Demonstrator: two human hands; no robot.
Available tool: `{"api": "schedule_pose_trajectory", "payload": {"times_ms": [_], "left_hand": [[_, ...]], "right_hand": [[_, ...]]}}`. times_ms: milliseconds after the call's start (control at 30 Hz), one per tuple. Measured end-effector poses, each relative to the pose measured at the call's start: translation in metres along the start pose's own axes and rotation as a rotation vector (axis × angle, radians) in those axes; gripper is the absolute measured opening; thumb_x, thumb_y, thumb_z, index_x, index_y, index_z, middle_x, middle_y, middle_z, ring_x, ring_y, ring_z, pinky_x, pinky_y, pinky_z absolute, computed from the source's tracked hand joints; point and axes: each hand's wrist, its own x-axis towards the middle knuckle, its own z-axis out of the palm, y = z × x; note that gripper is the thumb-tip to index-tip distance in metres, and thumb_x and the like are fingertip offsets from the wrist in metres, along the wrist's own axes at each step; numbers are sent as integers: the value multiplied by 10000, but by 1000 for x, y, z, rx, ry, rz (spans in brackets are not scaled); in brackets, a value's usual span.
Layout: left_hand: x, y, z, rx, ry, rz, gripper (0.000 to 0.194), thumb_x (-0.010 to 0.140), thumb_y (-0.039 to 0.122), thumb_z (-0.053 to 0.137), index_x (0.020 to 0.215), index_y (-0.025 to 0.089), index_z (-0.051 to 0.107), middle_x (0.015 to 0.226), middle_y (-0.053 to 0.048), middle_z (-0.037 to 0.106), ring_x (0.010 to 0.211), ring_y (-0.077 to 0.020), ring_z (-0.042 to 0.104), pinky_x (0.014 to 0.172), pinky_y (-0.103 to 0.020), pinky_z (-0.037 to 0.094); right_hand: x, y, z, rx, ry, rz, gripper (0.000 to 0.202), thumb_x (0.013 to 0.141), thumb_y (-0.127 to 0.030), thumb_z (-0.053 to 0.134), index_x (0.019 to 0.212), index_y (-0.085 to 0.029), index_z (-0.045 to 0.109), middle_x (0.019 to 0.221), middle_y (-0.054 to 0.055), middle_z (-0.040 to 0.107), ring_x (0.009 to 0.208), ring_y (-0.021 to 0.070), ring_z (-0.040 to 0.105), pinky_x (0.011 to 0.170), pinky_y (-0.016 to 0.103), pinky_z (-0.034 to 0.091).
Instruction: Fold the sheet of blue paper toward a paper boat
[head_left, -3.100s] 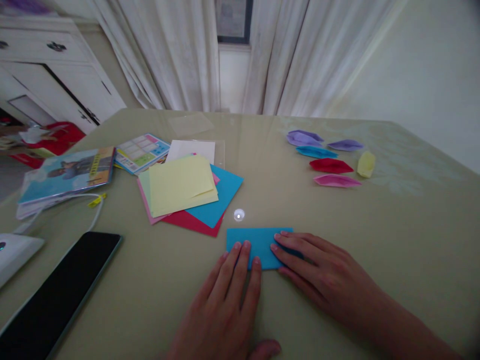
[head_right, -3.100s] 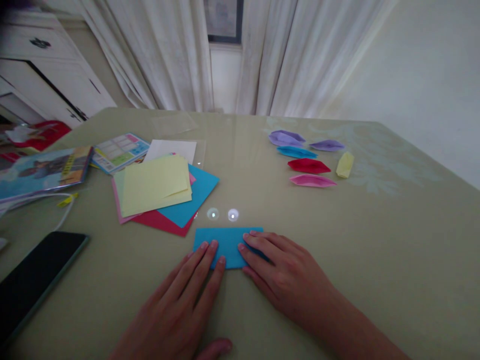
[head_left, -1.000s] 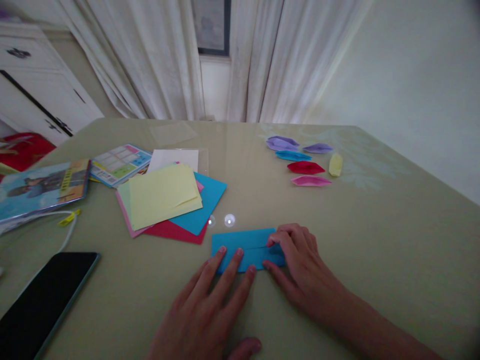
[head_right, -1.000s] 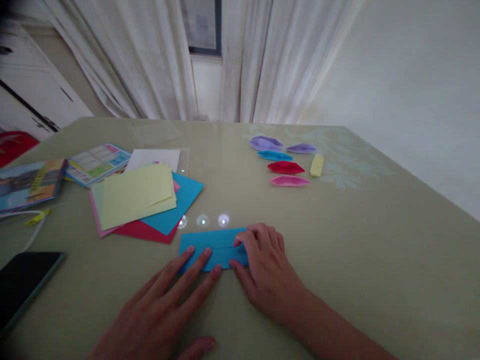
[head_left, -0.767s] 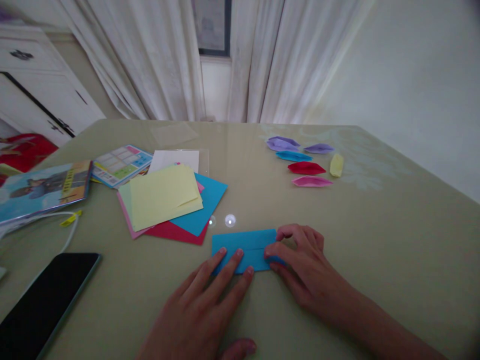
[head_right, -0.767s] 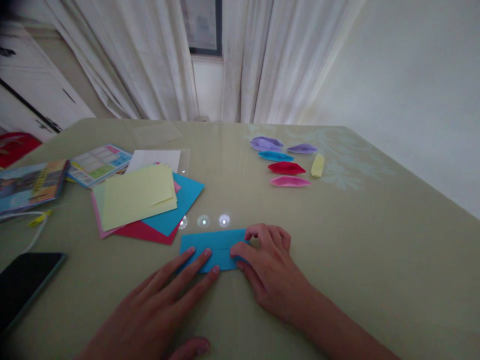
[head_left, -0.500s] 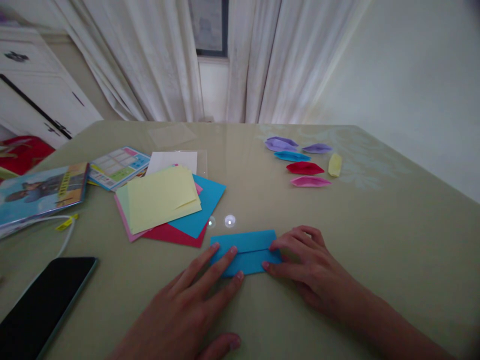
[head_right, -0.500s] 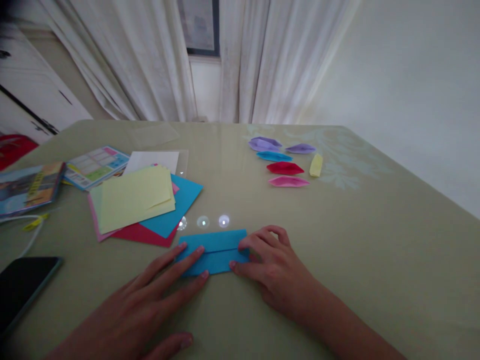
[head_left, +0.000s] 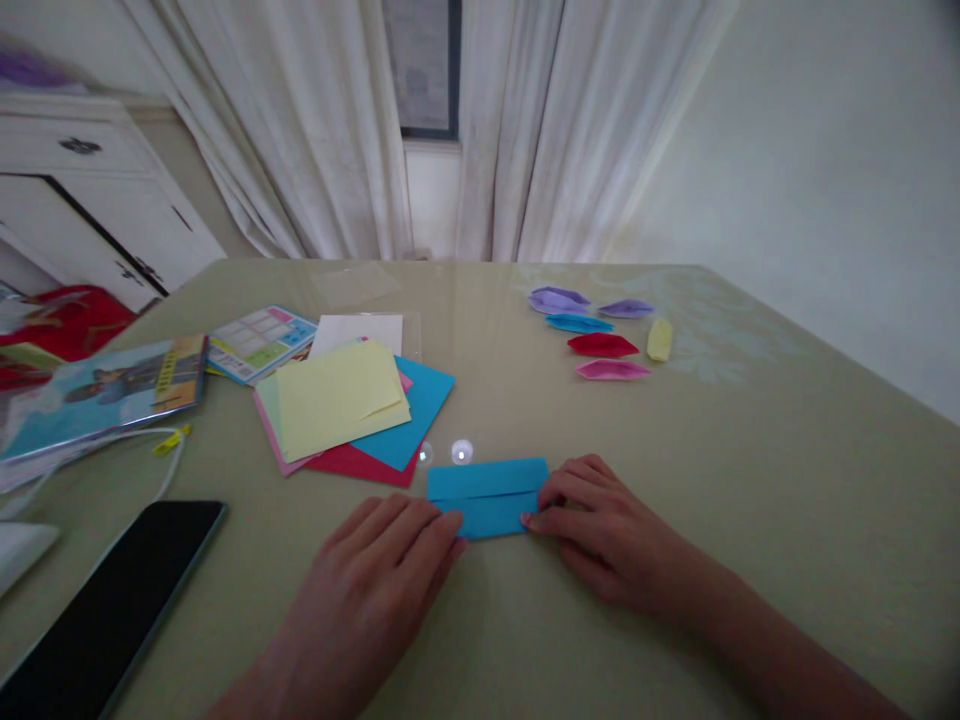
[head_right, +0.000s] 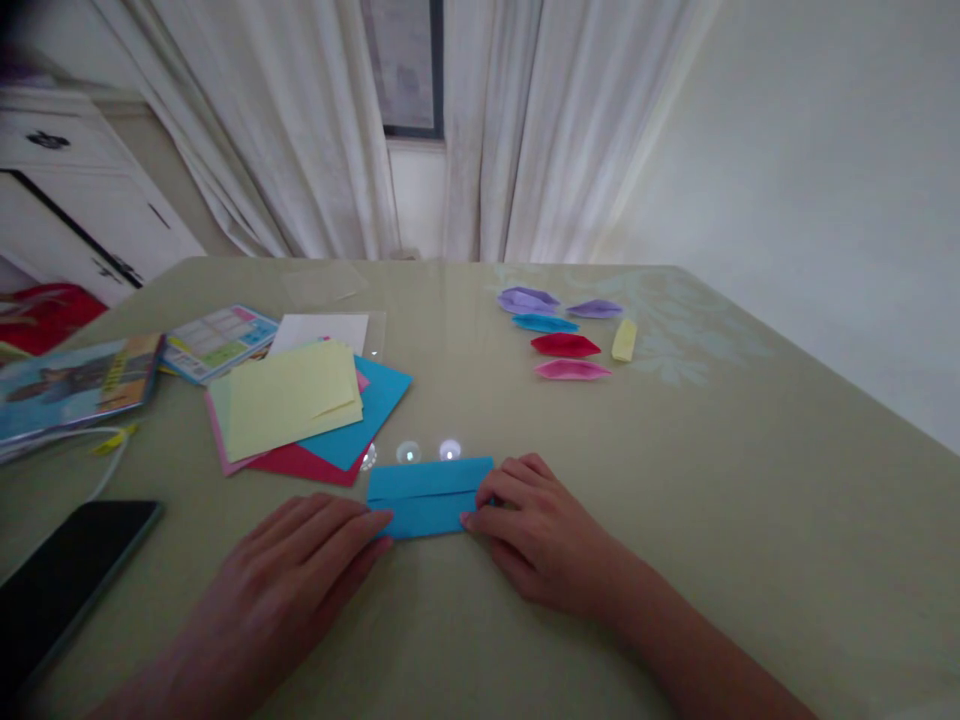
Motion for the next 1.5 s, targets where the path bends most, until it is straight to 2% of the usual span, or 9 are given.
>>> {"api": "schedule_pose_trajectory", "payload": {"times_ms": [200, 400, 633, 900, 1033, 1133, 1267, 1367, 1500], "left_hand": [[-7, -11, 27, -34, -94, -89, 282, 1112, 235, 472, 1223, 215, 731, 1169, -86, 752, 1046, -249, 731, 946, -412, 628], [-12, -18, 37, -146, -74, -223, 353, 1095, 355, 526, 1372, 202, 681, 1300, -125, 690, 1150, -270, 728, 1018, -440, 624], [0, -16, 26, -165, -182, -265, 284, 1090, 279, 514, 1210, 184, 753, 1101, -89, 720, 965, -231, 756, 905, -383, 645], [0, -10, 12, -200, -137, -209, 172, 1055, 226, 555, 1080, 243, 724, 1119, -60, 707, 1016, -227, 719, 905, -365, 613], [-1, 0, 6, -214, -194, -128, 181, 1020, 157, 575, 1140, 254, 669, 1113, -45, 742, 1032, -239, 713, 925, -384, 603], [-1, 6, 2, -241, -281, -102, 376, 967, 106, 617, 1306, 271, 626, 1131, -35, 757, 1054, -251, 722, 944, -407, 610], [2, 14, -7, -241, -417, -33, 266, 991, 109, 598, 1131, 291, 731, 1118, -32, 741, 1031, -249, 715, 930, -419, 616], [1, 20, -10, -230, -420, -40, 334, 951, 78, 609, 1160, 300, 743, 1327, -52, 711, 1241, -286, 668, 1049, -480, 589], [-5, 12, 0, -139, -346, -20, 551, 921, 8, 568, 1360, 322, 680, 1610, -49, 567, 1495, -306, 513, 1191, -557, 498]], "right_hand": [[0, 3, 3, 37, 38, 124, 120, 1025, -260, 670, 1125, -214, 718, 1080, 75, 720, 1002, 241, 653, 924, 402, 524], [0, 10, 6, 41, 27, 185, 345, 1030, -353, 705, 1338, -200, 676, 1261, 113, 699, 1150, 263, 673, 1025, 431, 551], [6, 11, 9, 2, 13, 229, 267, 1056, -322, 667, 1282, -187, 714, 1106, 89, 695, 984, 243, 692, 885, 383, 587], [6, 11, 11, 48, 58, 241, 216, 1033, -293, 697, 1237, -222, 706, 1075, 63, 678, 955, 218, 690, 828, 326, 585], [5, 11, 9, 61, 100, 170, 95, 992, -147, 694, 1056, -217, 701, 1082, 60, 649, 972, 201, 661, 845, 308, 565], [3, 14, 6, -58, 156, 100, 152, 953, -74, 686, 1007, -213, 720, 1089, 75, 672, 1007, 228, 639, 874, 349, 541], [1, 8, 7, -263, 181, 50, 210, 952, -77, 651, 1074, -209, 760, 1102, 105, 719, 998, 264, 637, 900, 420, 512], [1, -7, 15, -276, 117, -40, 230, 988, -195, 689, 1213, -192, 736, 1135, 111, 748, 1073, 288, 647, 968, 456, 498], [3, -19, 25, -203, 30, -203, 179, 1083, -219, 619, 1222, -212, 732, 1095, 46, 791, 1004, 219, 681, 928, 379, 519]]}}
